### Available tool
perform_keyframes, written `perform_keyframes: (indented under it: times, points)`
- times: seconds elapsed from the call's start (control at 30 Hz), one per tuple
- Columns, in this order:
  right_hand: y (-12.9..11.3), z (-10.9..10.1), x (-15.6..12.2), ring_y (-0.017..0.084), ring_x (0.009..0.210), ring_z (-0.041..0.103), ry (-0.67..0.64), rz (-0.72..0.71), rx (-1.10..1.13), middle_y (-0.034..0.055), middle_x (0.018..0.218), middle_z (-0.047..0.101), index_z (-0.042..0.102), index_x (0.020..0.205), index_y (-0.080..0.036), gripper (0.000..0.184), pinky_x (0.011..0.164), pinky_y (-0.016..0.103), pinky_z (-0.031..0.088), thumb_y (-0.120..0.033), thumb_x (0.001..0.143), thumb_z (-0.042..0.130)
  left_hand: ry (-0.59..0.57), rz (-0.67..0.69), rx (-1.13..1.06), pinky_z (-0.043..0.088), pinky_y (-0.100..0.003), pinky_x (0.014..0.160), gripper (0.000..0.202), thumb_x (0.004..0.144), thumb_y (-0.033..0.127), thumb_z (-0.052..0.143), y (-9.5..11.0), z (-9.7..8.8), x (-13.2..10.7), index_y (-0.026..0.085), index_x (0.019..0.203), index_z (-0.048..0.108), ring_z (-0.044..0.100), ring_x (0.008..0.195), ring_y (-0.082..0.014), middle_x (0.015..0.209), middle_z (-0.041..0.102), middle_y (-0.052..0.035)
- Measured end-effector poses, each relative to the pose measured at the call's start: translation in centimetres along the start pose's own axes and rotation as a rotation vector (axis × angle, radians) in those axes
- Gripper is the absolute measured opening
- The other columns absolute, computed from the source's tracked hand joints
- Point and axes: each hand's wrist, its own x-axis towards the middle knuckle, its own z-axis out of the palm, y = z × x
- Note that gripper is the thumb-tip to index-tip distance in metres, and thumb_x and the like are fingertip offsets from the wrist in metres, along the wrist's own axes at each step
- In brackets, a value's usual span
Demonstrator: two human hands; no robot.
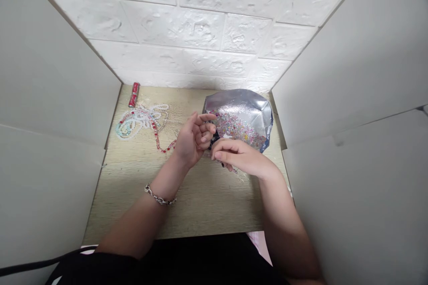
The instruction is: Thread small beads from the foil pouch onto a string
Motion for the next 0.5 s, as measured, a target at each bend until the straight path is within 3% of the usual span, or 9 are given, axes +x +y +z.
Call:
perform_keyframes:
  times: [0.1,0.27,0.5]
  points:
    - [-0.06,0.23,0.19,0.005,0.052,0.045,-0.045,-0.008,0.014,-0.0031,0.065,0.049,0.056,0.076,-0.016,0.020,0.048,0.019,0.037,-0.035,0.076,0.052,-0.010,-0.001,0.008,0.014,-0.012,0.030,0.032,0.080,0.040,0.037,-0.07,-0.01,-0.04,0.014,0.080,0.055,0.030,0.033,-0.0005,0.053,0.051,0.0013]
    - [-0.05,0.13,0.23,0.006,0.061,0.047,0.013,-0.088,-0.017,-0.0006,0.070,0.056,0.061,0.072,-0.015,0.018,0.055,0.020,0.038,-0.033,0.073,0.058,-0.042,0.008,0.030,0.014,-0.013,0.030,0.033,0.080,0.041,0.037,-0.18,0.01,0.00,0.013,0.080,0.055,0.032,0.033,-0.0009,0.053,0.053,0.0004]
    - [-0.06,-0.52,-0.19,0.006,0.057,0.048,0.031,-0.112,0.033,-0.0008,0.066,0.056,0.063,0.069,-0.015,0.016,0.053,0.021,0.038,-0.031,0.069,0.062,-0.052,0.060,0.088,0.014,-0.015,0.030,0.036,0.077,0.046,0.038,-0.36,-0.01,0.04,0.014,0.080,0.055,0.041,0.038,-0.0031,0.062,0.059,-0.0019]
